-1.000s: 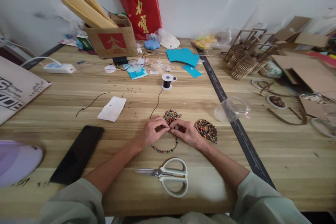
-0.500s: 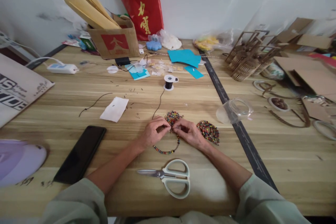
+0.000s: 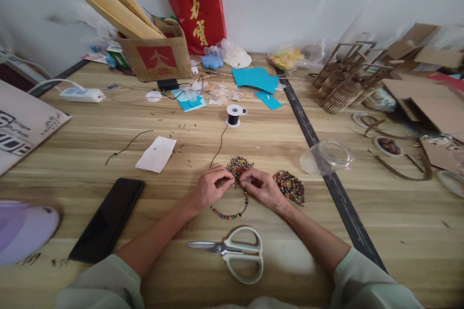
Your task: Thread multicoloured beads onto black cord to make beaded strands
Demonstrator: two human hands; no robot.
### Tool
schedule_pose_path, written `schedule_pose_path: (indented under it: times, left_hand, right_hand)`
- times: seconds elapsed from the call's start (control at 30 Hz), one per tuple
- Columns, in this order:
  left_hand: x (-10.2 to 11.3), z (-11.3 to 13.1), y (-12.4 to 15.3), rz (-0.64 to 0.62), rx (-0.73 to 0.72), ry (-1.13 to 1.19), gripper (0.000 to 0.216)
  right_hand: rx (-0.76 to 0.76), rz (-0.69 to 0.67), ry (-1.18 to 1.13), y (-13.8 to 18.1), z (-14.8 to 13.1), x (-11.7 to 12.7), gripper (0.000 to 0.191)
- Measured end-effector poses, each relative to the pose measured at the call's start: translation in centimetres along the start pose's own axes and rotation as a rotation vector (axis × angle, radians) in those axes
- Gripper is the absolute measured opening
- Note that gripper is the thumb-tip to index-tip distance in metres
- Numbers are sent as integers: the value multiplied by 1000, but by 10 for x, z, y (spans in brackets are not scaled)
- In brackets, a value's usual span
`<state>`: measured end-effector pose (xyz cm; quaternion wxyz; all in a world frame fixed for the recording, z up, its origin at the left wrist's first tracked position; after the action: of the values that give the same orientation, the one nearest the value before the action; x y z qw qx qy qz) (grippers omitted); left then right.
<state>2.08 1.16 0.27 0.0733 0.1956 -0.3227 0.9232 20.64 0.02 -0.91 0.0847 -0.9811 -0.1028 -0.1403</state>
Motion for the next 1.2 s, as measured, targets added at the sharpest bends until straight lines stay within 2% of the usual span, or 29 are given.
schedule_pose_path:
  times: [0.2, 0.5, 0.9, 1.2]
  left_hand:
    - [-2, 0, 1, -22, -49, -5, 4]
    - [-3, 3, 1, -49, -52, 27, 6]
    - [-2, 18, 0, -213, -100, -214, 14]
    - [-2, 22, -1, -270, -127, -247, 16]
  right_hand:
    - [29, 3, 43, 0, -2, 0, 12]
    - [37, -16, 41, 0, -6, -2, 9]
    - [35, -14, 53, 0, -13, -3, 15]
    - [40, -24, 39, 1, -11, -4, 16]
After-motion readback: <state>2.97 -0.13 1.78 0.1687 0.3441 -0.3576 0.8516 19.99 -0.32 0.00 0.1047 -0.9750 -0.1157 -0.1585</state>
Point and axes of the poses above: each hand's wrist, its own y-axis away from the middle knuckle, its own x-axis out of the back of the hand, z = x × y, the point moved 2 cm from there along -y, towards the middle knuckle, and after that the axes turned 10 degrees about z, right-handed, at the moved point
